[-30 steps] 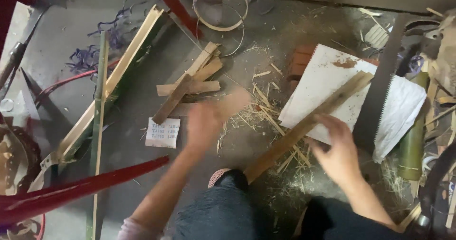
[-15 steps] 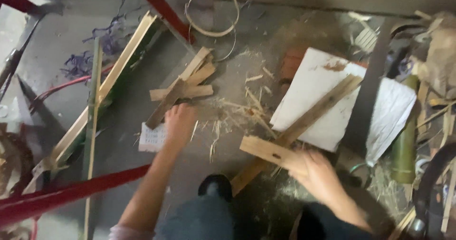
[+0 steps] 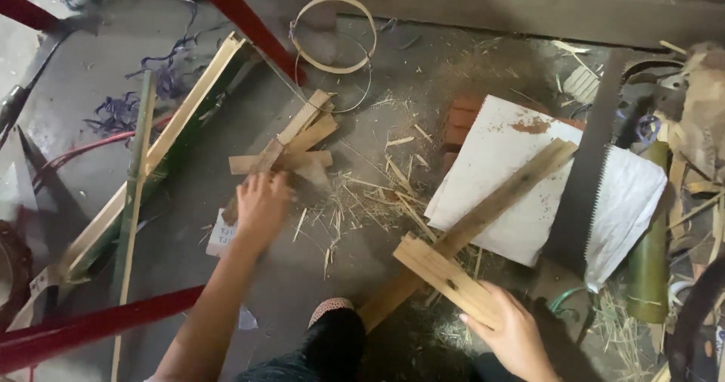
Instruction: The person uses a hand saw to cut a piece of wood and then organizes and inspects various wooden slats on the floor.
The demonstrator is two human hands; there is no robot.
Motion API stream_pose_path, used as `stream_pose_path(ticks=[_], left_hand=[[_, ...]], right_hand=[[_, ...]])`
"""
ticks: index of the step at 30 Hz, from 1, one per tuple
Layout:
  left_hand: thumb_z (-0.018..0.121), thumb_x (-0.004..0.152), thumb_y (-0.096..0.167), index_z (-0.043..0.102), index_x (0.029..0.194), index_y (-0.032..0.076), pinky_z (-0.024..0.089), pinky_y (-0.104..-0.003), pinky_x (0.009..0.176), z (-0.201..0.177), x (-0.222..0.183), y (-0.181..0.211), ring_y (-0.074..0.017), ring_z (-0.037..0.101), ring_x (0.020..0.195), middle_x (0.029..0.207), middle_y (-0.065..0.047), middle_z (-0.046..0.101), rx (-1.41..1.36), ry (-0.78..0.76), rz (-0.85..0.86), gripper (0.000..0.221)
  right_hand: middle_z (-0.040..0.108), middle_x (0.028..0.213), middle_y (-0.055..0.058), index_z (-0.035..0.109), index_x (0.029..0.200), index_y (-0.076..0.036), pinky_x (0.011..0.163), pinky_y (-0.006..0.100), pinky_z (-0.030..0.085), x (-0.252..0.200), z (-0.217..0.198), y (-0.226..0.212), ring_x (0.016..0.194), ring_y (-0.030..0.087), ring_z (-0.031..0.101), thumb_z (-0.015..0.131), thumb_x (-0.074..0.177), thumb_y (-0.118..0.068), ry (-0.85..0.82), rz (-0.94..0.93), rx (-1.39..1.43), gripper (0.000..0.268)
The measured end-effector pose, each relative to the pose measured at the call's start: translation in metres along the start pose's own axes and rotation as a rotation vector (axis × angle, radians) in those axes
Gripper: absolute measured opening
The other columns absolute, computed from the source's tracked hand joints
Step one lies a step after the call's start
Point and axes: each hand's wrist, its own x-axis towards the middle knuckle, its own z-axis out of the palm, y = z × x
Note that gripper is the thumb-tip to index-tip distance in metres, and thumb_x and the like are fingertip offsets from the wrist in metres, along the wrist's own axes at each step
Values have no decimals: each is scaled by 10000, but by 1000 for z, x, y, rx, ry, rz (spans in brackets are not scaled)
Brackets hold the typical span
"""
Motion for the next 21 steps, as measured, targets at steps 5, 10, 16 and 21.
stream_pose_path(ticks=[5,10,16,21], left_hand=[[667,979,401,535,1411,60,505,-584,952,-33,3,-7,-405,582,1198,1285,-207,609,-171,332,-77,566],[724,949,200,529,1395,64,540,-468,848,-94,-15,18,-372,609,1045,1296,-206,528,-386,275,-124,505],[707,954,237,469,1445,42,553,-482,908,-40,-21,-11,-421,576,1186,1383,-247,504,-236,128,-300,579],[711,897,384,381,1523,74,481,-586,990,4,-22,-20,-451,512,1244,1377,-245,482,-240,121,-341,772]], right_hand=[[699,1324,-69,628,1327,-273,976,356,521,-1,-2,1,1212,178,659,858,713,-477,53,-12,5,687],[661,1386,-44,601,1376,-250,1042,396,513,-2,-4,5,1262,206,629,843,732,-483,37,-37,10,727],[660,1384,-50,584,1384,-273,1053,409,522,-5,-1,12,1264,203,627,837,735,-501,21,-37,-1,732],[619,1448,-10,557,1425,-260,1142,463,475,0,4,21,1332,240,588,836,740,-501,2,-97,-4,778]])
